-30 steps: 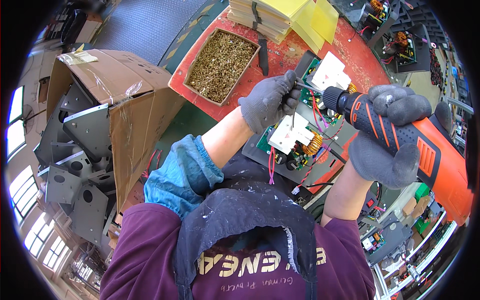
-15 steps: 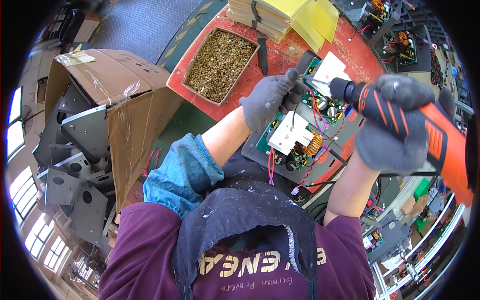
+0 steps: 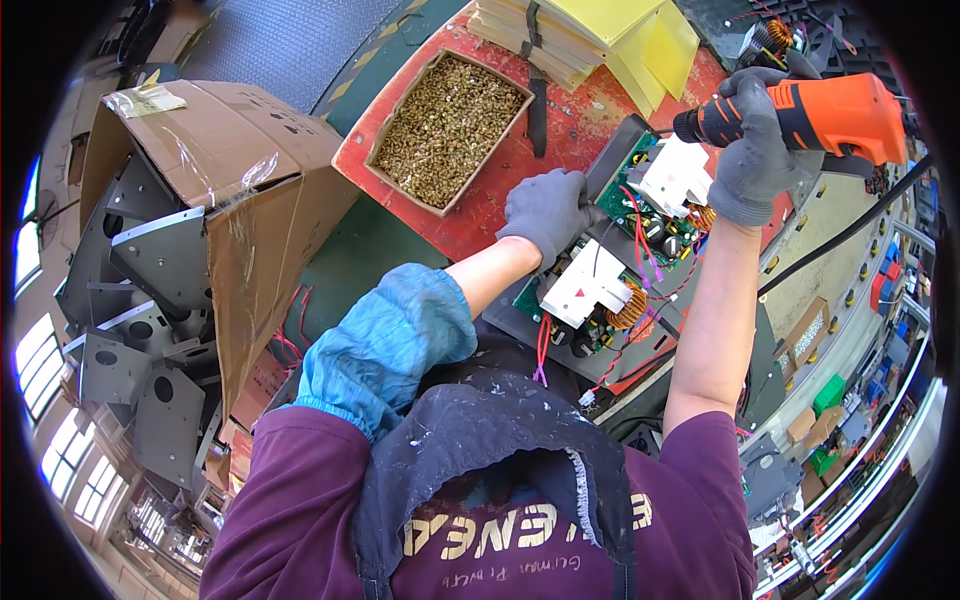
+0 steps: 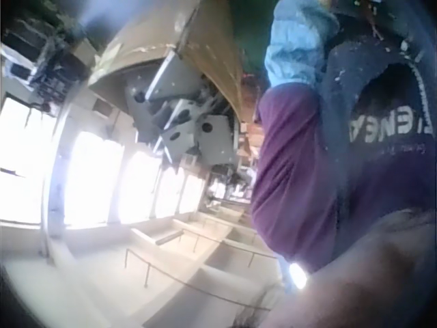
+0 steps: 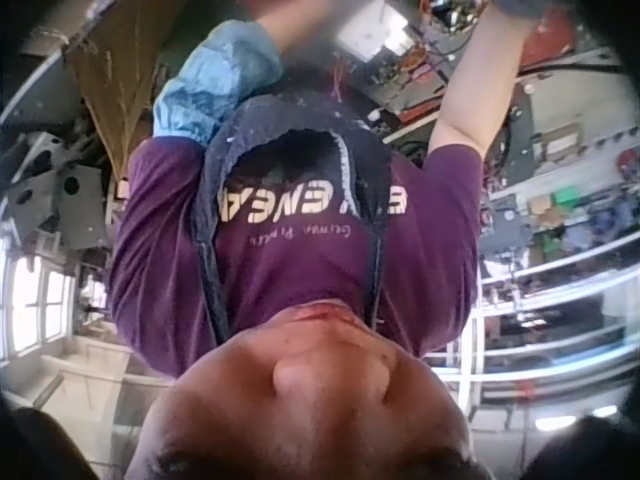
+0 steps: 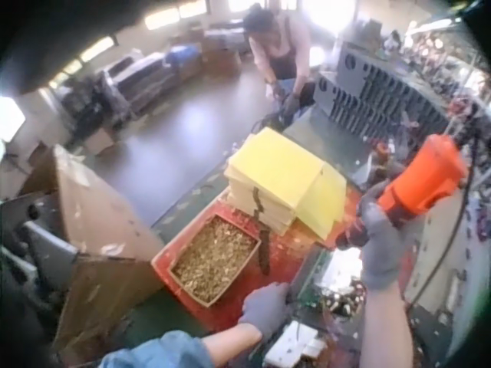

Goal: Assembling the internal and external components of MIG welding machines on a factory production line.

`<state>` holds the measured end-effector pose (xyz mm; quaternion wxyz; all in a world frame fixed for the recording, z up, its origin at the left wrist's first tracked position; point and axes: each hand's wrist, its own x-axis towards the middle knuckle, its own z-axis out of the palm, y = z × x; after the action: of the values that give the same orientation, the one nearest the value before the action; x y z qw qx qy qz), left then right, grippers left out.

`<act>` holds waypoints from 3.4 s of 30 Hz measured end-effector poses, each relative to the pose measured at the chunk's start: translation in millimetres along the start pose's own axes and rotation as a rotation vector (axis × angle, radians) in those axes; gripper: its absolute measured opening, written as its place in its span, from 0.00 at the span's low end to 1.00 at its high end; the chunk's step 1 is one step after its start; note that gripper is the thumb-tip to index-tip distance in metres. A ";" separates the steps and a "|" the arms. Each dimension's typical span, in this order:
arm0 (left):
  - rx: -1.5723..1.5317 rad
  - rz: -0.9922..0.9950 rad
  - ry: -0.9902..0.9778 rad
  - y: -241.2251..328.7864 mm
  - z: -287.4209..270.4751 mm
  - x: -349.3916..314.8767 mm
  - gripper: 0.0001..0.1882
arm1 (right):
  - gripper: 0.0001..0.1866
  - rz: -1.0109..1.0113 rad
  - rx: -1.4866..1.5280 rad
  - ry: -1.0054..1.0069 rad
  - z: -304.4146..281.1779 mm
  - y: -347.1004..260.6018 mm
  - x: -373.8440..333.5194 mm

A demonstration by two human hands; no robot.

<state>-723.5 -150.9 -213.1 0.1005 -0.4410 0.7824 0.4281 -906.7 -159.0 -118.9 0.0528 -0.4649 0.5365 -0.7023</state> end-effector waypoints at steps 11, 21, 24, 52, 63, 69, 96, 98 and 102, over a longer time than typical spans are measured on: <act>0.003 0.019 0.033 -2.7 4.7 0.1 0.20 | 0.22 -0.061 -0.054 0.022 0.1 15.7 -4.9; 0.020 0.022 0.047 -1.7 5.8 -0.5 0.18 | 0.18 0.086 0.050 0.051 -1.1 23.2 -1.5; 0.055 0.041 0.054 -1.3 4.4 -1.0 0.20 | 0.17 0.024 0.003 -0.015 -1.5 21.7 -0.6; 0.168 0.496 0.454 -19.7 -27.1 -46.7 0.27 | 0.13 1.355 -0.026 0.515 -288.7 26.6 -227.2; 0.348 0.735 0.194 34.6 20.9 -42.2 0.17 | 0.19 1.271 -0.306 -0.343 -272.9 -29.8 -231.5; 0.380 0.752 0.232 34.6 25.6 -42.2 0.15 | 0.15 1.137 -0.397 -0.218 -242.9 -95.1 -201.1; 0.386 0.788 0.174 42.9 19.8 -48.9 0.13 | 0.14 0.546 -0.586 0.301 -151.5 -57.9 -268.1; 0.382 0.754 0.202 49.9 14.1 -49.9 0.14 | 0.18 0.276 -1.064 -0.026 -161.3 -64.1 -254.3; 0.432 0.854 0.526 80.7 -2.3 -30.8 0.31 | 0.25 0.184 -1.212 -0.059 -193.2 -58.1 -207.8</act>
<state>-767.5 -114.3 -148.3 -0.1929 -0.1456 0.9608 0.1357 -902.3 120.5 -194.6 -0.1458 -0.3831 0.8767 -0.2517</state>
